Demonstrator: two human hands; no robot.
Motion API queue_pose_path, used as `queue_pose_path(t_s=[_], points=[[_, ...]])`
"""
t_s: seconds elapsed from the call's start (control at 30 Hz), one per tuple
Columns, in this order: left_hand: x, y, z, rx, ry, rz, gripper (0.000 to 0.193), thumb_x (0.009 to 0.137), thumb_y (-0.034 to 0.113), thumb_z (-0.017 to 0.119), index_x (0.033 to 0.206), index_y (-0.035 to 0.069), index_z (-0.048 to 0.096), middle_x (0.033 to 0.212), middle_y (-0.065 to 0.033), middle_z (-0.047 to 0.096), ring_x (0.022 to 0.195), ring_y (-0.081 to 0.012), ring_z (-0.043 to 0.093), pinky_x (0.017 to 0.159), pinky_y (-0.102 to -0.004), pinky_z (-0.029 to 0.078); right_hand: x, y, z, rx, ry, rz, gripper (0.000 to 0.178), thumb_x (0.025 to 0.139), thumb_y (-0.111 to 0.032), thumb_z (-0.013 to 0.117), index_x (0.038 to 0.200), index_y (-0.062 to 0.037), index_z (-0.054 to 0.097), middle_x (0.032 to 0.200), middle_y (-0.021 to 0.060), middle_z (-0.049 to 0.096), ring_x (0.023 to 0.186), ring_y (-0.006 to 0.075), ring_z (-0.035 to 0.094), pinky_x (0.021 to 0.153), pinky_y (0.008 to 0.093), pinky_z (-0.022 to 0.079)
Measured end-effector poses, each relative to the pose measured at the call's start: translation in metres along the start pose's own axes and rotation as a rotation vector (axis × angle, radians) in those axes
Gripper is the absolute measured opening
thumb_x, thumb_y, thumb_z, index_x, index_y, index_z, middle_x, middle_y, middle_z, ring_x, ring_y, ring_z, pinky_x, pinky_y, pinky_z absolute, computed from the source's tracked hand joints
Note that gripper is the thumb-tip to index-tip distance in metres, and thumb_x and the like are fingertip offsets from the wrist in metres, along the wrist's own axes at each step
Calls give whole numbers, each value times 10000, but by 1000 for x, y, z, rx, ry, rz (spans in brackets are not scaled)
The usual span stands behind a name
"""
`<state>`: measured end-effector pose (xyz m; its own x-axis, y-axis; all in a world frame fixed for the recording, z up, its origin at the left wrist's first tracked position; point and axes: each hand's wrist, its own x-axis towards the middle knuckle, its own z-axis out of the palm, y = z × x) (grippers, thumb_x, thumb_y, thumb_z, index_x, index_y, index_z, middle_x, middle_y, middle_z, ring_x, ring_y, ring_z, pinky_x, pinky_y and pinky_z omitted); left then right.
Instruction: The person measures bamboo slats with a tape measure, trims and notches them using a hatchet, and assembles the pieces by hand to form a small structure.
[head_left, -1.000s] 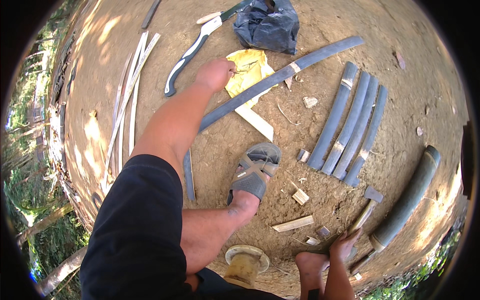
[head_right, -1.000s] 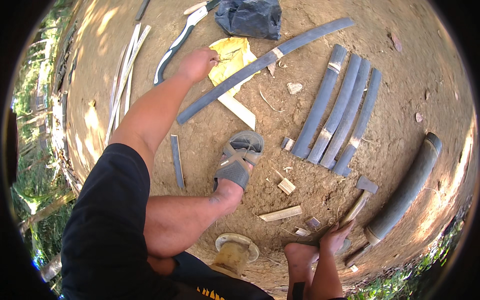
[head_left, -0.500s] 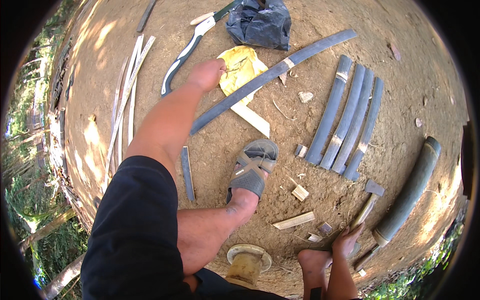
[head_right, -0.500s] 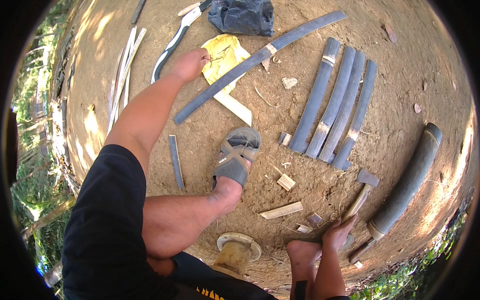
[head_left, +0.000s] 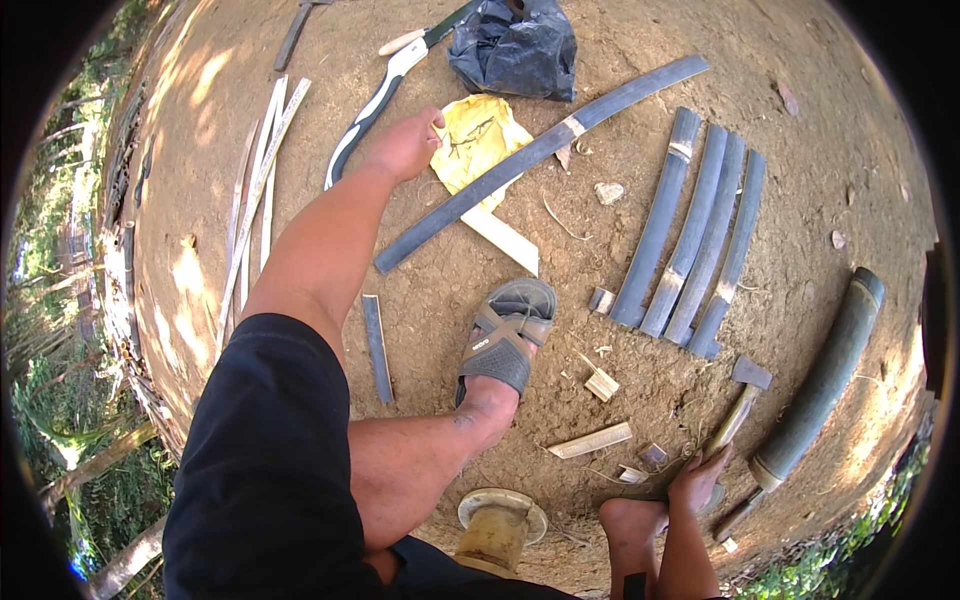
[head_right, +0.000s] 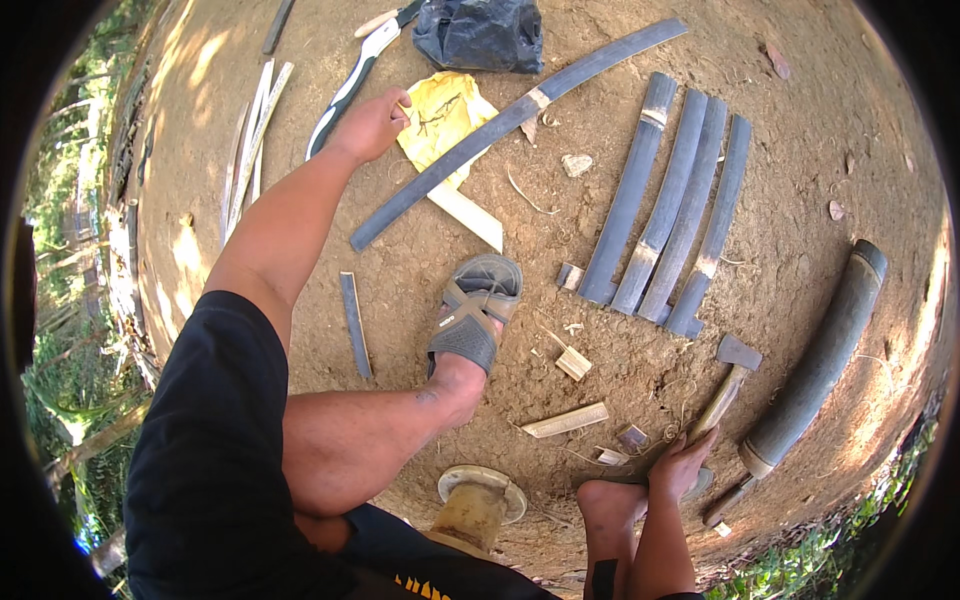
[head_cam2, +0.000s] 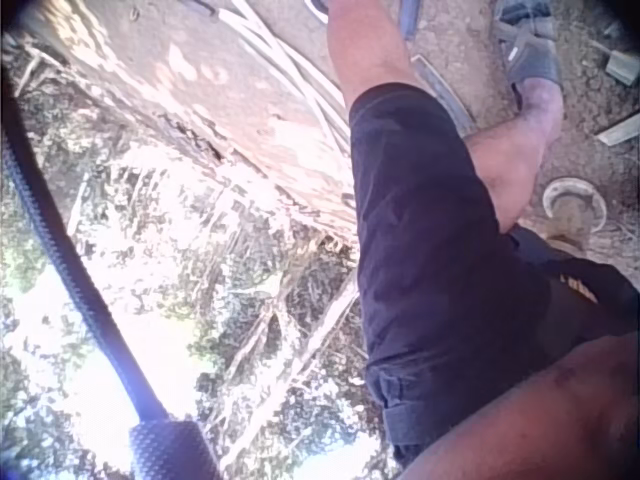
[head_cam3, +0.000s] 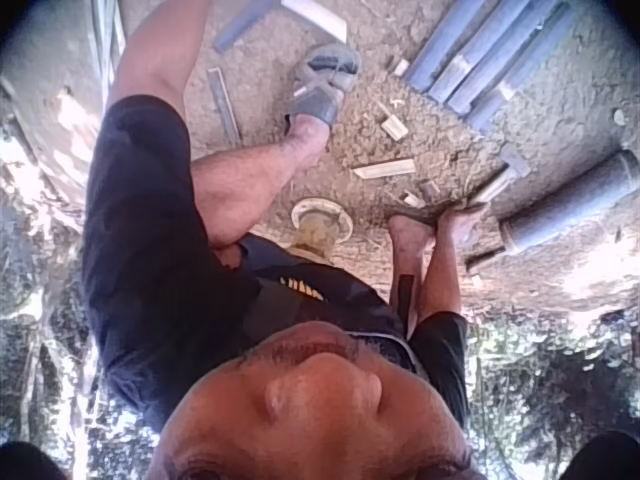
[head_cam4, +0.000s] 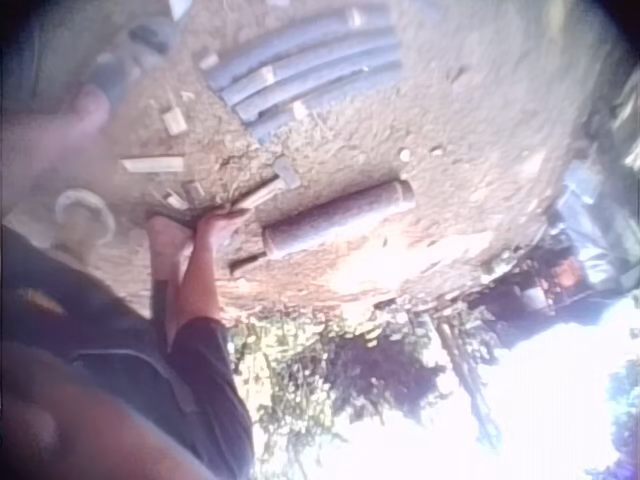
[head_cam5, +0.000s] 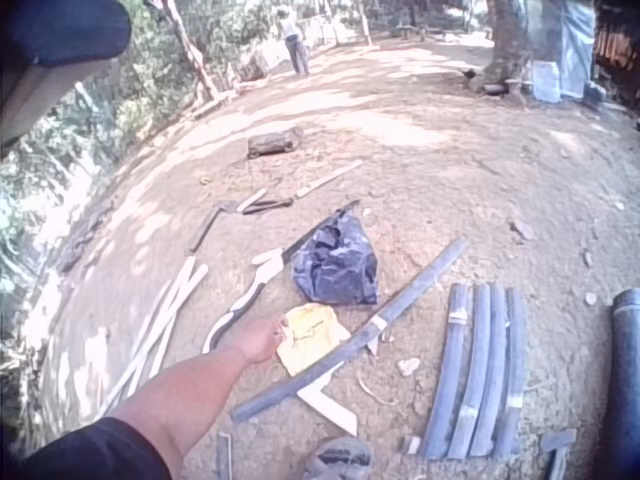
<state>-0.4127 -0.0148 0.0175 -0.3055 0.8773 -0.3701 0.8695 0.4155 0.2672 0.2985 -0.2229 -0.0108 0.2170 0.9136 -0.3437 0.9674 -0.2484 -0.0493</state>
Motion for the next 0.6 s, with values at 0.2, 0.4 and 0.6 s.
queue_pose_path(t_s=[0.2,0.4,0.6], points=[[1,-2,0,9,4,-4,264,935,151,702,1160,54,601,967,-112,737,930,-294,708,817,-426,529,0,-1,1,22,2,18,709,1052,-228,538,1644,-67,183,1613,280,372,1428,453,454,1108,503,449],[-1,-7,-1,-12,-4,-2,252,920,139,713,1130,49,606,949,-107,730,903,-282,703,806,-409,533,0,-5,-4,25,-3,36,711,1053,-243,542,1647,-89,182,1604,278,387,1420,454,461,1100,503,451],[-6,-5,-5,-24,-18,-3,238,916,134,711,1118,46,621,938,-105,726,891,-270,700,803,-397,537,-1,-12,-9,64,-26,55,709,1056,-247,539,1645,-80,182,1608,277,381,1428,456,449,1121,493,433]])
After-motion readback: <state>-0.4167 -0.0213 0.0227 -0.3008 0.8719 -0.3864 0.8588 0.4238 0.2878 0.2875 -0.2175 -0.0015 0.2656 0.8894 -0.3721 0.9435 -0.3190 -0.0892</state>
